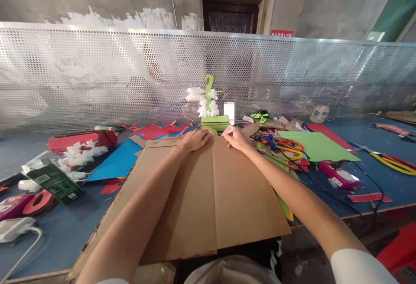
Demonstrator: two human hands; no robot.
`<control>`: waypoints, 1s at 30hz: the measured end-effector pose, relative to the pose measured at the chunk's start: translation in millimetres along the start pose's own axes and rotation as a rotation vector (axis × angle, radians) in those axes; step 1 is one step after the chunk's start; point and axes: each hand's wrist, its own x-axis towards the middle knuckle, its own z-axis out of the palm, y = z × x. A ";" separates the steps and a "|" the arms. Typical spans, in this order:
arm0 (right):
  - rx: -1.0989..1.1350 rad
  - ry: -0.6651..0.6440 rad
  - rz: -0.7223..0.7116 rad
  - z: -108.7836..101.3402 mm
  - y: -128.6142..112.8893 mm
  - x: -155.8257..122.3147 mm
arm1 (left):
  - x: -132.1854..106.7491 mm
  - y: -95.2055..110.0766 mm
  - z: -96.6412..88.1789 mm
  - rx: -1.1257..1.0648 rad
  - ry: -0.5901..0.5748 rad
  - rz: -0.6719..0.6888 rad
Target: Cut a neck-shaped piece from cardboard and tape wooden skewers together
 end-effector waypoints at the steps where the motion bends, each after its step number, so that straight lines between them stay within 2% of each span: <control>1: -0.016 0.003 0.004 -1.1 -3.2 -1.4 | 0.0 0.2 0.1 0.004 0.000 -0.002; 5: -0.089 -0.003 0.005 -4.1 -12.7 -5.6 | 0.2 -0.4 1.6 0.009 0.011 -0.007; 9: -0.279 0.082 -0.041 -5.7 -18.8 -8.1 | 0.5 -2.1 2.7 -0.002 0.017 -0.004; 12: -0.320 0.105 -0.087 -7.1 -23.3 -10.3 | 0.7 -2.9 2.9 -0.007 0.017 0.003; 16: -0.367 0.088 -0.040 -10.2 -26.8 -12.8 | 0.7 -2.9 2.9 0.000 0.013 0.014; 23: -0.338 0.113 -0.049 -12.6 -21.9 -16.1 | 0.8 -2.5 3.8 0.000 0.020 0.012; 27: -0.299 0.046 -0.069 -14.2 -19.3 -18.9 | 1.0 -2.0 3.5 -0.007 0.023 0.009; 30: -0.267 0.083 -0.042 -16.1 -17.7 -21.0 | 1.0 -1.8 3.3 -0.006 0.022 0.008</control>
